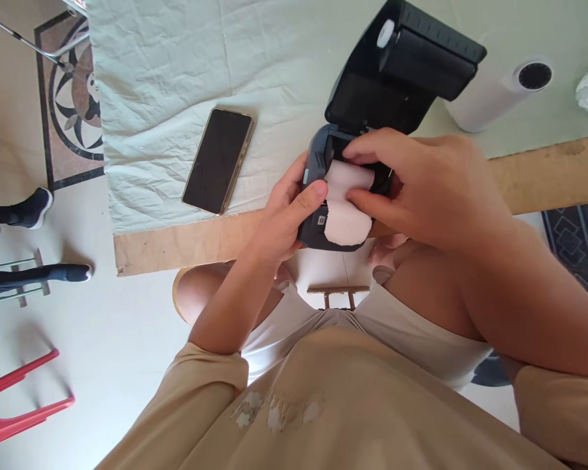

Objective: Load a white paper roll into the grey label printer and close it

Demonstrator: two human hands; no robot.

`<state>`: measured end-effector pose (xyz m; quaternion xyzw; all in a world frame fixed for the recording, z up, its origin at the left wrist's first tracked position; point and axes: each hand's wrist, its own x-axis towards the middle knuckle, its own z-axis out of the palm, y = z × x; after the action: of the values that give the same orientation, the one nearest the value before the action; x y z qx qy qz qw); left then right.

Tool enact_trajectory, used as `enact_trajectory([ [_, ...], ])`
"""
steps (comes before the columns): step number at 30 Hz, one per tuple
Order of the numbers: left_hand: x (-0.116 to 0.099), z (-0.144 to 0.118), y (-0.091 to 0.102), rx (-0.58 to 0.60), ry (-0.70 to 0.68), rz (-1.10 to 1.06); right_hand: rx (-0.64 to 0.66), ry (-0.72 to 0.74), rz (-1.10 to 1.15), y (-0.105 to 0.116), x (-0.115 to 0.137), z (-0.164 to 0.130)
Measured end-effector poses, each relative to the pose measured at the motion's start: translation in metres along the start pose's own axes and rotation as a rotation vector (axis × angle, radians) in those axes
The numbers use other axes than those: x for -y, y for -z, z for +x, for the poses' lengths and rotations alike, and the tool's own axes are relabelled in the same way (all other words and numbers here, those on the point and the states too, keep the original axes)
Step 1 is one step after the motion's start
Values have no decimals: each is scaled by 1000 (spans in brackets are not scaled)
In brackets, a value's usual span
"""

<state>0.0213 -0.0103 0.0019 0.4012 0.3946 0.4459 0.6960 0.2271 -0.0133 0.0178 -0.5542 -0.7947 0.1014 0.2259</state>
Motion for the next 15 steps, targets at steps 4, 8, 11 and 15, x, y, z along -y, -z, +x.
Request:
enact_trajectory([
  [4, 0, 0, -4, -56, -33, 12, 10, -30, 45, 1, -2, 1],
  [8, -3, 0, -4, -33, -5, 69, 18, -59, 120, 4, 3, 2],
  [11, -1, 0, -3, -80, -24, 48, 18, -117, 242, 9, 12, 5],
  [15, 3, 0, -2, -86, -48, 16, -18, -127, 459, 16, 20, 5],
])
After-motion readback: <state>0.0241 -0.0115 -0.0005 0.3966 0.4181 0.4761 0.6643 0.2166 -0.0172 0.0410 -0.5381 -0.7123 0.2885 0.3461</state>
